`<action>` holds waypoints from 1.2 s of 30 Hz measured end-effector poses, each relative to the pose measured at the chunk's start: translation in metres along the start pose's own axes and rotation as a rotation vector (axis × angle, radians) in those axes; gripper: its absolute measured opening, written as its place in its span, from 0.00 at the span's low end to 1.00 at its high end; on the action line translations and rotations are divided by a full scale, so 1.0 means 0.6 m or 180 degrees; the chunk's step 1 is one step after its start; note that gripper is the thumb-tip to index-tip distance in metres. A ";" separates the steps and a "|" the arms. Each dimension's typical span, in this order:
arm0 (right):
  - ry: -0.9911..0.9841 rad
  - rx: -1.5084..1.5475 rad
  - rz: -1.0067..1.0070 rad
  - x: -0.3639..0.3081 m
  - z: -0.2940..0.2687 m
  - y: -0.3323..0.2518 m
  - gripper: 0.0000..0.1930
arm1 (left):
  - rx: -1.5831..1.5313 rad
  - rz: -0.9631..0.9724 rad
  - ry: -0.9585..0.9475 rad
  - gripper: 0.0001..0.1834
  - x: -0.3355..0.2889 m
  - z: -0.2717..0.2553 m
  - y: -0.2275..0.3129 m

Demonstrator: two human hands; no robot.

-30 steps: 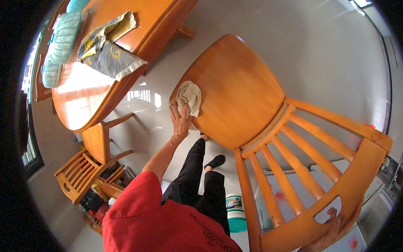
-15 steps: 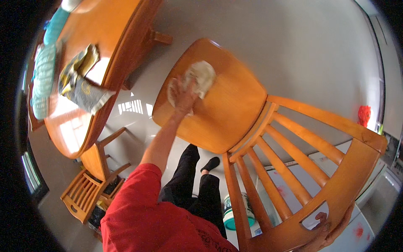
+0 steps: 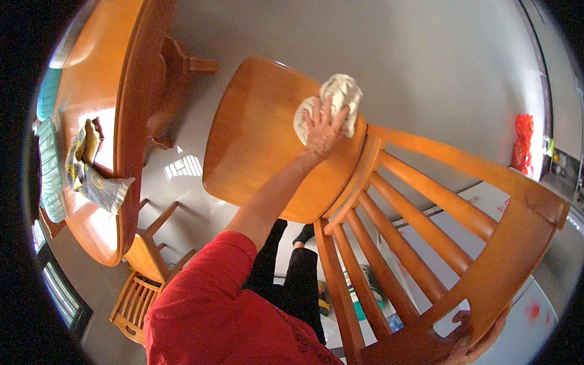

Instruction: The person wipes a round wooden dining table and several wooden chairs using a white cloth. They lift and wipe under food covers on the table, then move to clean the chairs individually, including the backrests and seats, before returning to wipe the table surface again.

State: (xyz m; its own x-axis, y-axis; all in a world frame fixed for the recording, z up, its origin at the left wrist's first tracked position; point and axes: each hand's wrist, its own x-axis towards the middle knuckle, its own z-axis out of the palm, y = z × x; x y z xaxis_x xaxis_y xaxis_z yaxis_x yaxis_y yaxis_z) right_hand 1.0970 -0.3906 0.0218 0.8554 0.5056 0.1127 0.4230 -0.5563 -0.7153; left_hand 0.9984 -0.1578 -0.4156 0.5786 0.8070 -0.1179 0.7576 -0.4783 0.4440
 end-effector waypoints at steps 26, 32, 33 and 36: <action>-0.0555 0.0015 -0.0616 0.003 -0.007 0.008 0.28 | 0.0024 0.0415 -0.0525 0.23 -0.453 -0.034 -0.110; -0.0230 -0.0095 -0.0516 -0.013 0.020 -0.022 0.29 | -0.0290 -0.1799 0.0519 0.29 -0.458 -0.118 -0.238; -0.0210 -0.0062 -0.0344 -0.015 0.024 -0.026 0.30 | -0.0268 -0.1791 0.0816 0.30 -0.454 -0.118 -0.256; -0.0323 -0.0036 -0.0297 -0.007 0.010 -0.019 0.31 | -0.0479 -0.2122 0.1625 0.34 -0.437 -0.081 -0.303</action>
State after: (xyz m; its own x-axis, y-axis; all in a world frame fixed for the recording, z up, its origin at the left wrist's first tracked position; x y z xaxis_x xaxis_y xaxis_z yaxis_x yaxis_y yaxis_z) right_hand 1.0867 -0.3825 0.0253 0.7778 0.6193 0.1075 0.5032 -0.5109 -0.6970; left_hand 0.6941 -0.2657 -0.4221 -0.2087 0.9780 0.0022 0.8223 0.1743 0.5416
